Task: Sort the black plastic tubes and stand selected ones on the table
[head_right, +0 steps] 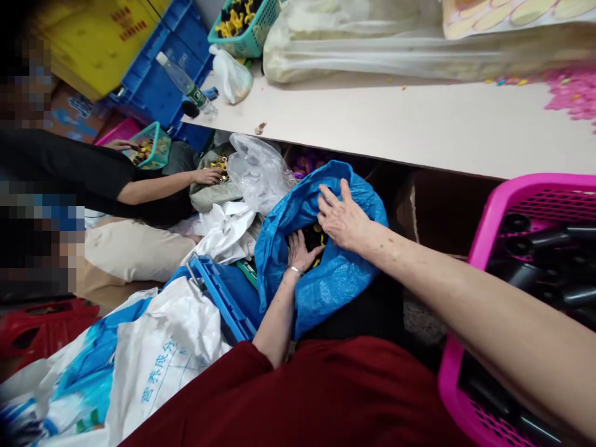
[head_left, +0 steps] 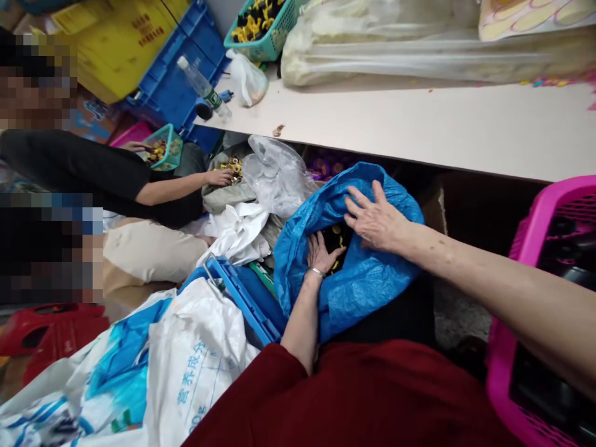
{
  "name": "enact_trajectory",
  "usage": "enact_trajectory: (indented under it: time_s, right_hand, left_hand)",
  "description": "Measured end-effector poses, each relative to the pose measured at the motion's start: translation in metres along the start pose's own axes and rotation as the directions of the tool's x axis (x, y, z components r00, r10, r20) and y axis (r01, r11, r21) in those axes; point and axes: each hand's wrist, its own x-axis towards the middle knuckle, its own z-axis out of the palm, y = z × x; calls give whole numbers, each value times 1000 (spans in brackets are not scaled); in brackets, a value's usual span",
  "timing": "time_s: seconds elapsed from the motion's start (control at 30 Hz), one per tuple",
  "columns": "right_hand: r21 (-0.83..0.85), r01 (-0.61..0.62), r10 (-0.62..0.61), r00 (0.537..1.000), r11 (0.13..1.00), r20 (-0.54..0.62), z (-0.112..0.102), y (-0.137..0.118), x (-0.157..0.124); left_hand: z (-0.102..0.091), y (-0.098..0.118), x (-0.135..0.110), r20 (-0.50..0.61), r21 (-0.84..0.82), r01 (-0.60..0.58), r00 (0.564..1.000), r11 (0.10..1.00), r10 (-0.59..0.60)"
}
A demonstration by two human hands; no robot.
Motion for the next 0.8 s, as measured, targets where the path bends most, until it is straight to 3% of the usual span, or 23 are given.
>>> enact_trajectory:
  time_s: [0.13, 0.3, 0.4, 0.5, 0.57, 0.63, 0.8]
  right_hand:
    - [-41, -18, 20, 998, 999, 51, 4, 2, -17]
    - [-17, -83, 83, 996, 996, 43, 3, 0, -25]
    - [-43, -34, 32, 999, 999, -43, -3, -2, -25]
    - [-127, 67, -93, 973, 990, -211, -11, -3, -28]
    - [-198, 57, -122, 936, 979, -330, -15, -4, -30]
    - [-214, -29, -60, 915, 976, -399, -16, -6, -33]
    - [-105, -131, 93, 947, 986, -307, -7, -6, -31]
  left_hand:
    - [-15, -1, 2, -50, 2, -25, 998, 1000, 25]
    - [-61, -13, 9, -212, -73, 14, 977, 997, -30]
    - [-86, -20, 14, -242, -19, 49, 969, 999, -52]
    - [-103, -27, 17, -233, 78, 102, 969, 992, -81]
    - [-106, -29, 16, -206, 95, 108, 975, 990, -87]
    - [-104, -28, 14, -192, 87, 99, 978, 991, -80]
    - [-86, -16, 4, -82, 128, 24, 997, 991, -14]
